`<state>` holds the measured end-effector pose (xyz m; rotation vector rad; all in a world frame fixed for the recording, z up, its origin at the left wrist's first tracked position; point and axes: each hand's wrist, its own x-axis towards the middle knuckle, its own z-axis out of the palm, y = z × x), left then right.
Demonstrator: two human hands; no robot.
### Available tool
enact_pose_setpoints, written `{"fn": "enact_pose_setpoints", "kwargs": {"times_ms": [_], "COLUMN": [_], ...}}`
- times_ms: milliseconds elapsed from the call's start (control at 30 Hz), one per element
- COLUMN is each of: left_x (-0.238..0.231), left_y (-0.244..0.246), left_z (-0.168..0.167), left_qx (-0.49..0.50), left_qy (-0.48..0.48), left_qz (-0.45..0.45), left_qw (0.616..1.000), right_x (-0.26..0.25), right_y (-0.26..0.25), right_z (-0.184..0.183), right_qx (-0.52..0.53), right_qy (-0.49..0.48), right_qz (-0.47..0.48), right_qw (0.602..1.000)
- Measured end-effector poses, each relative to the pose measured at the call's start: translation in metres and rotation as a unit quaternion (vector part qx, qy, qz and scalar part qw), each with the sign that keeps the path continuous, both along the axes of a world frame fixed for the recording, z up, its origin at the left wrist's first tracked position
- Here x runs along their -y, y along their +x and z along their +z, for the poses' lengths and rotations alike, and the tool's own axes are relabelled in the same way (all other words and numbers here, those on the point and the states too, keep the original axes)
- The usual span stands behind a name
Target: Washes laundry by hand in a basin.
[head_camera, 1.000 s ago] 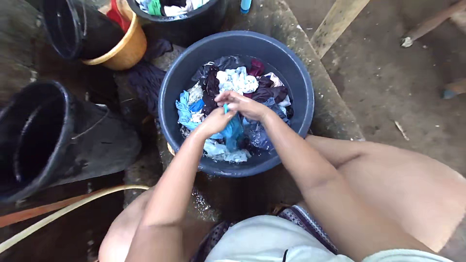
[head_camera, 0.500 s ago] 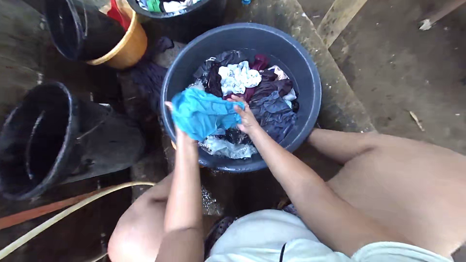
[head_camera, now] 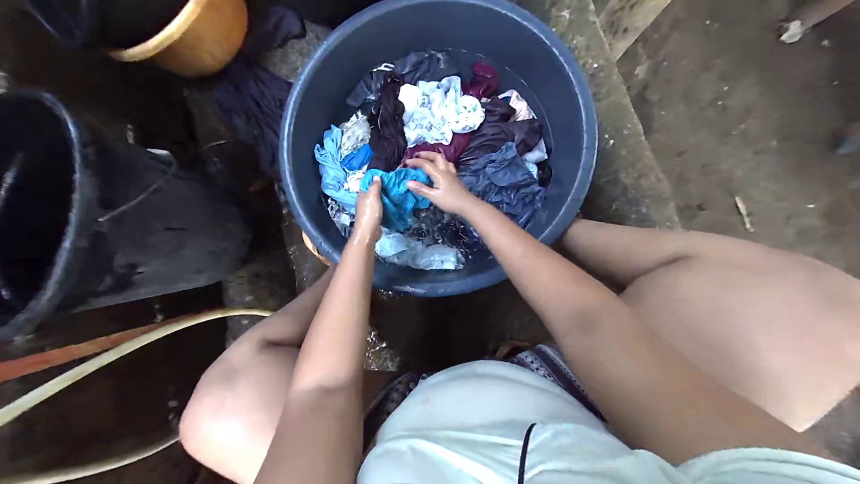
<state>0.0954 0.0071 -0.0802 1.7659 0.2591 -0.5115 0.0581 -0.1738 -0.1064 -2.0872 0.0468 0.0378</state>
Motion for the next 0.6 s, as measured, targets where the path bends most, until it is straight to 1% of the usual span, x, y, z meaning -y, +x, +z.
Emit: {"fn": "enact_pose_setpoints", "kwargs": {"times_ms": [67,133,167,233,267,300,333,400,433,533,600], "left_x": [-0.027,-0.055,-0.07,-0.094,-0.102,-0.109,-0.113,-0.11,-0.106,-0.096,-0.095], "left_y": [0.001,-0.002,-0.004,-0.014,-0.022,-0.03,-0.035,-0.041,-0.044,-0.047,-0.046], "left_z": [-0.004,-0.012,-0.015,-0.018,-0.021,-0.029,-0.037,-0.044,-0.047,-0.06,-0.066], "left_qx": [0.031,0.059,0.074,0.092,0.094,0.097,0.101,0.104,0.109,0.126,0.138], "left_qy": [0.047,0.104,0.155,0.292,0.351,0.38,0.39,0.383,0.388,0.467,0.482], "left_qz": [-0.004,-0.006,-0.022,-0.071,-0.092,-0.108,-0.115,-0.112,-0.108,-0.1,-0.1], "left_qw": [0.998,0.993,0.985,0.949,0.927,0.914,0.908,0.911,0.909,0.87,0.86], "right_x": [0.016,0.018,0.015,0.007,0.003,0.001,0.0,-0.002,-0.004,-0.008,-0.006], "right_y": [-0.014,-0.034,-0.043,-0.058,-0.064,-0.07,-0.075,-0.083,-0.086,-0.088,-0.091], "right_z": [-0.004,-0.007,-0.01,-0.025,-0.038,-0.056,-0.073,-0.104,-0.108,-0.095,-0.098], "right_qx": [-0.083,-0.178,-0.221,-0.276,-0.286,-0.279,-0.27,-0.242,-0.245,-0.294,-0.293], "right_qy": [-0.011,0.004,0.001,-0.041,-0.061,-0.074,-0.083,-0.085,-0.09,-0.114,-0.115], "right_qz": [0.015,0.074,0.118,0.202,0.228,0.239,0.246,0.243,0.241,0.249,0.249], "right_qw": [0.996,0.981,0.968,0.939,0.929,0.927,0.927,0.935,0.935,0.916,0.916]}}
